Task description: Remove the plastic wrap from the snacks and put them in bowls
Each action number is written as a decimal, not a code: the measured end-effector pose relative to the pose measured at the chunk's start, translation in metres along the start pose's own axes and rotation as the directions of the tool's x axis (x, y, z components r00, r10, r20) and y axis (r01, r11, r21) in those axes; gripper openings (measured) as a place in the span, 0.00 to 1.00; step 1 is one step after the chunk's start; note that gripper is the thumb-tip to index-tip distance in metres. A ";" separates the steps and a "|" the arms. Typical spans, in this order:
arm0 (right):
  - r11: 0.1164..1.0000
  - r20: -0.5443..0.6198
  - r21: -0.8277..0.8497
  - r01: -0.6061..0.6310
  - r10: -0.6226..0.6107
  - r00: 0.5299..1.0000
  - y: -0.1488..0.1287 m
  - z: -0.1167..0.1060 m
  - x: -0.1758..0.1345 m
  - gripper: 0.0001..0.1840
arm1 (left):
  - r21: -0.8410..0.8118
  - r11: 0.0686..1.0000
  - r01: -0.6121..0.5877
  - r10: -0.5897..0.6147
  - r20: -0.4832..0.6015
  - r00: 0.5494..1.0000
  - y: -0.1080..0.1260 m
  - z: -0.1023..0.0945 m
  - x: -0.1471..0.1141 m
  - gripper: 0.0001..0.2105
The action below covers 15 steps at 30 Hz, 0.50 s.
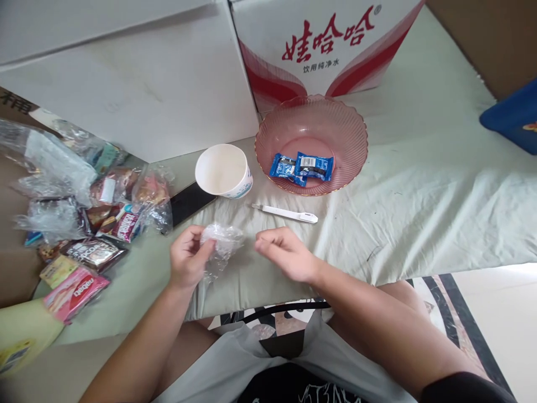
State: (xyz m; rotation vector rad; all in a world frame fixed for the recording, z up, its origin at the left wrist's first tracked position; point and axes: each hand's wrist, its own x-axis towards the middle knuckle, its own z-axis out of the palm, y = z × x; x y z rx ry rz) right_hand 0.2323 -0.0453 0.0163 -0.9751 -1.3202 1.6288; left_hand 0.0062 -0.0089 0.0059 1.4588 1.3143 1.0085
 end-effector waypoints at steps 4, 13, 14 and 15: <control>0.993 0.088 0.046 -0.107 0.103 0.991 -0.001 -0.005 0.006 0.29 | 0.070 0.981 -0.183 0.190 -0.117 0.975 -0.008 -0.008 0.002 0.08; 0.883 0.157 -0.415 -0.218 0.306 0.939 -0.013 0.006 0.008 0.26 | 0.381 0.701 -0.603 0.640 0.035 0.767 0.016 -0.014 0.004 0.05; 0.873 0.159 -0.441 -0.206 0.302 0.940 -0.014 0.006 0.008 0.25 | 0.345 0.683 -0.644 0.655 0.101 0.749 0.024 -0.009 0.004 0.06; 0.858 0.158 -0.477 -0.190 0.296 0.942 -0.015 0.006 0.007 0.24 | 0.316 0.669 -0.673 0.661 0.162 0.733 0.033 -0.003 0.004 0.07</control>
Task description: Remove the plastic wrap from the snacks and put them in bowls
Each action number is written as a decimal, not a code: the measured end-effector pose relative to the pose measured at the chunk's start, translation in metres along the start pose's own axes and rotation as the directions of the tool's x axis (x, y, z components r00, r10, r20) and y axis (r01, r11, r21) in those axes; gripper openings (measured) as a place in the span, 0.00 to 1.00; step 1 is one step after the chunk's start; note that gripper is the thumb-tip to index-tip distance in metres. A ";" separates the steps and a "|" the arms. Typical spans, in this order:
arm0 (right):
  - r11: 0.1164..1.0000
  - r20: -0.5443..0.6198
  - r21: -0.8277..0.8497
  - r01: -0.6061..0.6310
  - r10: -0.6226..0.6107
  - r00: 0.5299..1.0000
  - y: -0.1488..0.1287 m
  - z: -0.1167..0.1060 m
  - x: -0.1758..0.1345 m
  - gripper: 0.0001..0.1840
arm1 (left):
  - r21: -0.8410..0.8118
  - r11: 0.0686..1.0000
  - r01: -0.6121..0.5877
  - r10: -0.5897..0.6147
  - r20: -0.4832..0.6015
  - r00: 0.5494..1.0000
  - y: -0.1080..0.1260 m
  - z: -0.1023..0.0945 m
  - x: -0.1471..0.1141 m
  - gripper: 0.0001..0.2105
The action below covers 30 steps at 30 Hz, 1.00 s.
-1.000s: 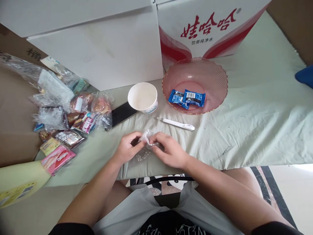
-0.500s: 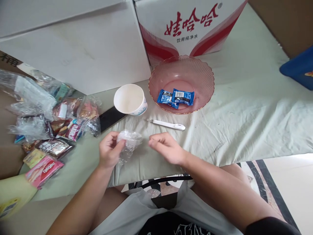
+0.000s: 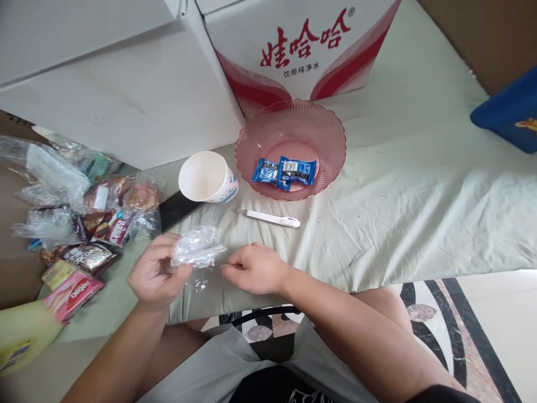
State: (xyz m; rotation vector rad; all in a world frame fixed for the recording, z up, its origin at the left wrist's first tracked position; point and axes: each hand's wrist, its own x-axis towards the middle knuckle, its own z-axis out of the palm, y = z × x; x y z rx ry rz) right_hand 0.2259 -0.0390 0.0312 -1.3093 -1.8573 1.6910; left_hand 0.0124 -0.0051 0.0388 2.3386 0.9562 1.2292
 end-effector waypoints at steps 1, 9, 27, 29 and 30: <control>0.999 -0.002 -0.052 0.002 -0.002 1.000 -0.001 0.000 0.000 0.23 | -0.003 1.000 -0.031 0.031 0.041 0.999 0.007 0.004 0.010 0.08; 0.946 0.048 -0.324 0.007 0.009 0.999 -0.005 -0.002 -0.001 0.21 | 0.272 0.954 -0.127 0.080 0.180 0.980 0.025 0.062 0.143 0.11; 0.949 0.010 -0.312 0.057 -0.057 0.998 -0.002 -0.008 -0.003 0.20 | 0.262 0.951 0.162 -0.263 0.416 0.870 0.013 0.093 0.219 0.11; 0.941 -0.008 -0.332 0.065 -0.072 0.997 -0.002 -0.007 -0.004 0.21 | 0.205 0.952 0.229 -0.274 0.223 0.936 0.014 0.053 0.187 0.08; 0.936 -0.019 -0.347 0.062 -0.074 0.997 -0.001 -0.006 -0.005 0.21 | 0.206 0.944 0.259 -0.292 0.149 0.945 0.012 0.034 0.167 0.07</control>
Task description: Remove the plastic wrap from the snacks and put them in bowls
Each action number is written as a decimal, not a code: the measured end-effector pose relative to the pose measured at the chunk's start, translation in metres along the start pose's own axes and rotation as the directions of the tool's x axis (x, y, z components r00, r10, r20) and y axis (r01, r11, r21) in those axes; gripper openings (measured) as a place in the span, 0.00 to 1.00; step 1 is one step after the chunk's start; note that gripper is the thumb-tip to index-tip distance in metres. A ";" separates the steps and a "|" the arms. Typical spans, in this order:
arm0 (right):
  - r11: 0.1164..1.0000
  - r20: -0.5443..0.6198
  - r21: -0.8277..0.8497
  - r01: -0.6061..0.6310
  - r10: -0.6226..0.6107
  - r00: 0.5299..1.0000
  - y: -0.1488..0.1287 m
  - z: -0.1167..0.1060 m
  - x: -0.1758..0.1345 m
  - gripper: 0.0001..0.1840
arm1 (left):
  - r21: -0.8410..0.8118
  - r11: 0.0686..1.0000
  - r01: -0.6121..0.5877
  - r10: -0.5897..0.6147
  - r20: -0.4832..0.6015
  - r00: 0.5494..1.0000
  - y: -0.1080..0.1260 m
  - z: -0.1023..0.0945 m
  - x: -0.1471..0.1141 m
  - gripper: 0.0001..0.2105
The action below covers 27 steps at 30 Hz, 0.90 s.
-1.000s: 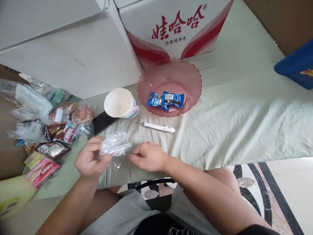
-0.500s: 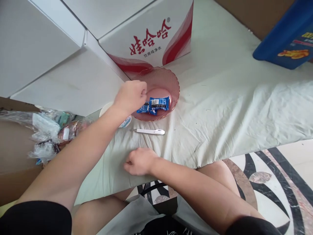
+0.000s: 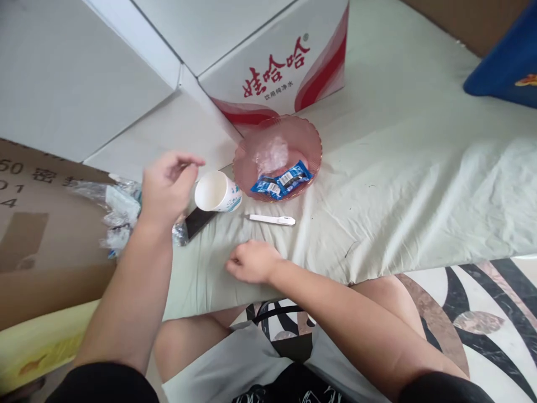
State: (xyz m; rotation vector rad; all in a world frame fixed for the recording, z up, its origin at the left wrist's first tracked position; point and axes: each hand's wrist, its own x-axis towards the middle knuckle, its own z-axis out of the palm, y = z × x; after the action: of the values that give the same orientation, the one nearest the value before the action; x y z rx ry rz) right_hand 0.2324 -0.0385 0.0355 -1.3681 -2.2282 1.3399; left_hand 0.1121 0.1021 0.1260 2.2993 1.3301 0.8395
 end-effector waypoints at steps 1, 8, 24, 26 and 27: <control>1.000 -0.009 -0.019 -0.007 0.007 1.000 0.000 0.000 -0.001 0.20 | 0.023 0.999 0.029 -0.027 -0.069 0.997 -0.013 -0.013 -0.024 0.06; 0.963 -0.125 -0.211 -0.166 0.142 0.982 0.002 0.001 -0.007 0.16 | 0.443 0.815 0.374 -0.314 -0.205 0.927 -0.090 -0.084 -0.160 0.07; 0.978 -0.239 -0.131 -0.160 0.126 0.963 0.014 0.001 -0.007 0.14 | 0.847 0.315 0.427 -0.773 -0.032 0.634 -0.145 -0.131 -0.185 0.32; 0.980 -0.262 -0.118 -0.160 0.125 0.957 0.015 0.000 -0.008 0.14 | 0.870 0.280 0.406 -0.776 -0.044 0.629 -0.145 -0.130 -0.182 0.31; 0.980 -0.277 -0.112 -0.162 0.126 0.953 0.016 -0.001 -0.008 0.14 | 0.877 0.273 0.395 -0.776 -0.042 0.630 -0.144 -0.130 -0.181 0.30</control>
State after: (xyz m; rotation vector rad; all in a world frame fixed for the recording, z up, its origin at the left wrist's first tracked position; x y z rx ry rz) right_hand 0.2471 -0.0422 0.0260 -1.6774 -2.1010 0.9868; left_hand -0.1361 0.0169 0.0863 1.9029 2.4885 -0.7193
